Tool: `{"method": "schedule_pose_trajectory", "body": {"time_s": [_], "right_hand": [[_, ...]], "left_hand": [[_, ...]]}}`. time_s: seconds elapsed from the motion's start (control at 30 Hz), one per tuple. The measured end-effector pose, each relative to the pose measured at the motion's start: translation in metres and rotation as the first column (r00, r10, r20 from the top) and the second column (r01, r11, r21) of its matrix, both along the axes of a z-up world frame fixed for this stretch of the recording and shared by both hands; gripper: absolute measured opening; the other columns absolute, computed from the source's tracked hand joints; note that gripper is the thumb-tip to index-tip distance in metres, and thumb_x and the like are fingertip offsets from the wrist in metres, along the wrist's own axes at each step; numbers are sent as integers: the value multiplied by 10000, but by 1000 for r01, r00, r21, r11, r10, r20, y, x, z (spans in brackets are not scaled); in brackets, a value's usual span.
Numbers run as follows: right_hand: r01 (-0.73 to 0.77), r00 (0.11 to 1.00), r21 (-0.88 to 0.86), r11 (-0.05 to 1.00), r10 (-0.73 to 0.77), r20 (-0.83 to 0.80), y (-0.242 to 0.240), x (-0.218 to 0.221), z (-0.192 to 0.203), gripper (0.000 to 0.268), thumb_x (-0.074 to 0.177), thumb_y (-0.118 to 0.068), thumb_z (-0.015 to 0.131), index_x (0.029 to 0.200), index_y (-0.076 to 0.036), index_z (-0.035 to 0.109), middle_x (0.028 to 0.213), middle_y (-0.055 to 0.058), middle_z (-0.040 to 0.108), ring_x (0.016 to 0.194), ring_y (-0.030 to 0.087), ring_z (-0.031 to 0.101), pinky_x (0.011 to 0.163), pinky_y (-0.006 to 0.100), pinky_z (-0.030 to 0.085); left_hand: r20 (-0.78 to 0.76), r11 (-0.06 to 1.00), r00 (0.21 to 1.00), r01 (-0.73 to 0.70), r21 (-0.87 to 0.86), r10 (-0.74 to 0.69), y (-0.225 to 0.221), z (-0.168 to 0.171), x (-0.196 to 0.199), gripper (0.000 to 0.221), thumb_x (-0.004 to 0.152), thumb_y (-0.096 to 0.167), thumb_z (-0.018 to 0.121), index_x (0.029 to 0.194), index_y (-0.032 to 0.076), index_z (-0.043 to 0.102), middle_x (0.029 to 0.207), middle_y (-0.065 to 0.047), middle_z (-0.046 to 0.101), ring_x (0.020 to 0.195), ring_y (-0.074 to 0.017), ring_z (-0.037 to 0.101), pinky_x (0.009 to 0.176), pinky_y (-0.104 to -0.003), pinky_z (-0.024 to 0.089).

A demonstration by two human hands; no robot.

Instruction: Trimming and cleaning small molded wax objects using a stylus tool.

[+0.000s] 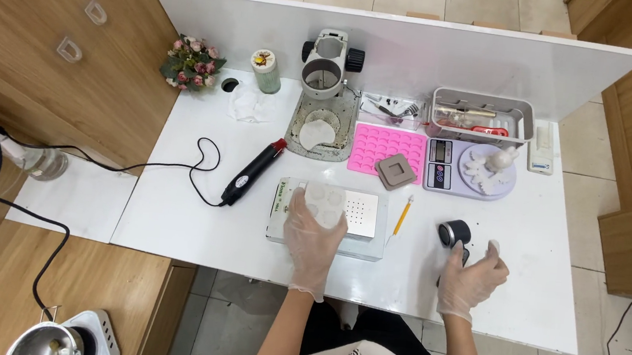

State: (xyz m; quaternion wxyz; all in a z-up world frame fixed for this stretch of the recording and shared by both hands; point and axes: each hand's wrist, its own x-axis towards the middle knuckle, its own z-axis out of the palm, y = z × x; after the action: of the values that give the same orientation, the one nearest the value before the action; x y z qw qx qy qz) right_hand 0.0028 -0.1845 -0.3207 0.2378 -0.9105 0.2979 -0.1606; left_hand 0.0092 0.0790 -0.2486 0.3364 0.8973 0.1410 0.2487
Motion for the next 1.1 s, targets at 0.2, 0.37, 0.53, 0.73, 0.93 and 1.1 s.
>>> {"method": "schedule_pose_trajectory", "body": {"time_s": [0.2,0.37,0.53,0.73,0.93,1.1], "right_hand": [[-471,880,762,444,302,367,42,35,132,506,1043,-432,464,1263,-24,668,954,80,731,873,162,692,827,316,561],[-538,838,780,319,300,456,73,56,198,524,1130,-478,535,977,17,608,826,-16,468,752,110,399,651,278,351],[-585,807,735,342,160,568,90,32,258,487,1072,-478,524,933,-38,680,789,-40,508,730,72,428,643,234,380],[-529,848,819,222,94,522,88,12,258,434,1039,-395,552,1118,15,670,987,53,667,856,114,581,728,259,459],[-581,813,810,77,105,573,94,-2,283,435,1029,-375,491,1147,-3,683,1117,103,730,1005,147,713,887,291,582],[-685,724,724,80,179,666,81,-10,248,401,1115,-343,529,1123,34,668,1109,107,703,1014,141,671,925,292,560]], "left_hand": [[125,969,985,144,-203,-120,-32,95,8,965,725,319,892,1447,-30,356,1389,-253,513,1235,-402,570,1024,-490,485],[328,852,903,389,-350,-277,-56,179,5,963,753,295,896,1488,15,340,1421,-194,500,1312,-336,571,1083,-440,498],[379,807,869,459,-371,-319,-57,214,-12,971,756,295,906,1495,30,334,1439,-171,489,1333,-308,561,1096,-422,502],[428,558,777,630,-541,-462,-39,182,-24,944,807,251,874,1534,27,316,1444,-163,487,1335,-276,552,1106,-396,510],[285,85,808,380,-921,-516,-10,179,-22,617,955,294,660,1501,61,493,1345,-95,632,1062,-183,636,898,-325,533],[280,94,825,370,-924,-491,-16,168,-31,497,990,252,653,1437,59,551,1319,-57,652,1078,-105,670,901,-291,554]]}}
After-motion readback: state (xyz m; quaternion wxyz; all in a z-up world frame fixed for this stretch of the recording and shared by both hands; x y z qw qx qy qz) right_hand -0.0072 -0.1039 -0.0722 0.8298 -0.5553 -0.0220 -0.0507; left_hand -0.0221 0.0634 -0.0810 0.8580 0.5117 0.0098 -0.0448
